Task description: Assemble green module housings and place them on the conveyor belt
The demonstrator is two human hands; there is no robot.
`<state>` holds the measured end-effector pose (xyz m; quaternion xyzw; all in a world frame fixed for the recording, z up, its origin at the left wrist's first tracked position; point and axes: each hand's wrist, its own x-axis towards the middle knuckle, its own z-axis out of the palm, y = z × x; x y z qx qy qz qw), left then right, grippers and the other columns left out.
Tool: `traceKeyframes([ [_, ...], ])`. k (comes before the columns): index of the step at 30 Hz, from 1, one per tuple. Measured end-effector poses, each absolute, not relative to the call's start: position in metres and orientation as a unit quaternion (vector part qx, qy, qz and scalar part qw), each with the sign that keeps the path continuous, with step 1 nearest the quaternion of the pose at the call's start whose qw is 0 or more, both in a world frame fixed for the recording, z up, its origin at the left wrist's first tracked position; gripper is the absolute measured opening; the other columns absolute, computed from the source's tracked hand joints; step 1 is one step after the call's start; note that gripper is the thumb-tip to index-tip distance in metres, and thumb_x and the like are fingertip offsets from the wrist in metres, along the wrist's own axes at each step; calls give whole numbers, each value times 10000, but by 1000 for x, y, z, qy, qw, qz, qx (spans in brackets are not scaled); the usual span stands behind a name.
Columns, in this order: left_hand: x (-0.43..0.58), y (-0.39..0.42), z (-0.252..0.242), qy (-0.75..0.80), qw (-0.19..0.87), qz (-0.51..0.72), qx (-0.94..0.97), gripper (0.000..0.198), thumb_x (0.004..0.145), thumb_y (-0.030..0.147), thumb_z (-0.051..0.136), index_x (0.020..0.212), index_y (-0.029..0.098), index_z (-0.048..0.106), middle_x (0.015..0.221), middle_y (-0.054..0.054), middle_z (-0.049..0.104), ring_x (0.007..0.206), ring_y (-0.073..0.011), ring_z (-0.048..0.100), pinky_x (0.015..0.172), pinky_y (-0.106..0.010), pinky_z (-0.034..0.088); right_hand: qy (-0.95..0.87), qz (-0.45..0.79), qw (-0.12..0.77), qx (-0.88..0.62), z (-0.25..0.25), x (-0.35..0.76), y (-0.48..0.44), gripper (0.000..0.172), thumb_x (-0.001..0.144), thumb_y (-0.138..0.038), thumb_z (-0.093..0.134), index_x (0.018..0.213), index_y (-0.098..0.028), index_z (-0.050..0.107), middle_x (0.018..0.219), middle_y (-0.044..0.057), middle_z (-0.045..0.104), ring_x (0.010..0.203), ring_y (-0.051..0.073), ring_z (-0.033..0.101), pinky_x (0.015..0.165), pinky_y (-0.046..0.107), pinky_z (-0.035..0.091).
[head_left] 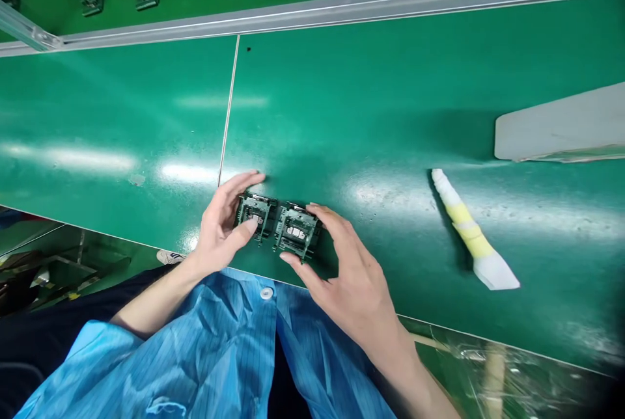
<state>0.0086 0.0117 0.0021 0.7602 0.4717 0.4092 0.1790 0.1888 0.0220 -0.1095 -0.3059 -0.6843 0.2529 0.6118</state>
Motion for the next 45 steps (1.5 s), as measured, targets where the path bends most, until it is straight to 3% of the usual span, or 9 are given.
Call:
traceKeyframes([
  [2,-4,4,11,475,191,342,788,753,867,313,701,1530,293,345,1553,-107,446,1461,-267,402,1218,-457,348,-684,250,605,-323,-111,196,24,507,1019,-352,581,1455,-173,395,1343,156,565,1251,285,578,1058,440,550],
  [4,-15,-1,18,492,175,271,809,848,844,310,735,1561,297,283,1597,-114,373,1485,-283,358,1244,-477,302,-684,251,598,-334,-112,199,27,512,1019,-355,584,1460,-177,395,1340,154,569,1242,288,585,1057,445,550],
  [9,-22,-1,21,526,152,215,809,719,823,297,777,1471,289,467,1465,-116,550,1361,-278,529,1166,-436,433,-706,217,595,-318,-98,194,26,545,1026,-350,563,1492,-155,358,1331,165,575,1234,305,584,1031,471,565],
  [15,-17,7,10,455,309,332,766,673,764,338,834,1377,286,561,1355,-116,642,1192,-234,660,969,-305,574,-765,61,546,-336,-57,209,7,468,1042,-292,496,1422,-24,451,1280,230,604,1174,359,606,871,471,602],
  [21,-10,8,5,425,378,377,731,654,729,314,860,1329,268,602,1338,-110,655,1228,-240,639,1000,-287,551,-766,8,556,-324,-49,226,2,431,1029,-274,551,1329,35,541,1247,216,634,1110,338,638,828,439,567],
  [34,-7,11,-2,374,350,377,772,707,752,337,837,1392,282,542,1387,-100,624,1287,-221,601,1049,-292,537,-766,-15,562,-312,-46,224,-11,394,949,-95,596,1319,38,564,1298,226,604,1181,361,612,820,421,541],
  [39,-6,12,6,364,228,372,823,704,795,362,800,1426,227,517,1355,-118,643,1280,-203,604,1070,-289,520,-754,37,588,-290,-56,221,-2,517,942,-125,637,1411,22,477,1358,241,555,1302,357,528,993,440,554],
  [42,-2,8,20,349,57,336,873,761,785,394,807,1441,159,499,1306,-161,659,1229,-245,626,1067,-389,527,-699,165,651,-245,-71,208,11,662,950,-132,622,1542,-94,327,1439,179,500,1402,304,428,1128,453,487],
  [45,10,-2,36,321,-107,288,896,809,759,410,826,1438,117,499,1207,-179,698,1135,-292,659,936,-452,580,-611,336,696,-171,-87,193,19,667,987,-209,584,1578,-209,273,1528,99,406,1476,259,308,1194,449,410],
])
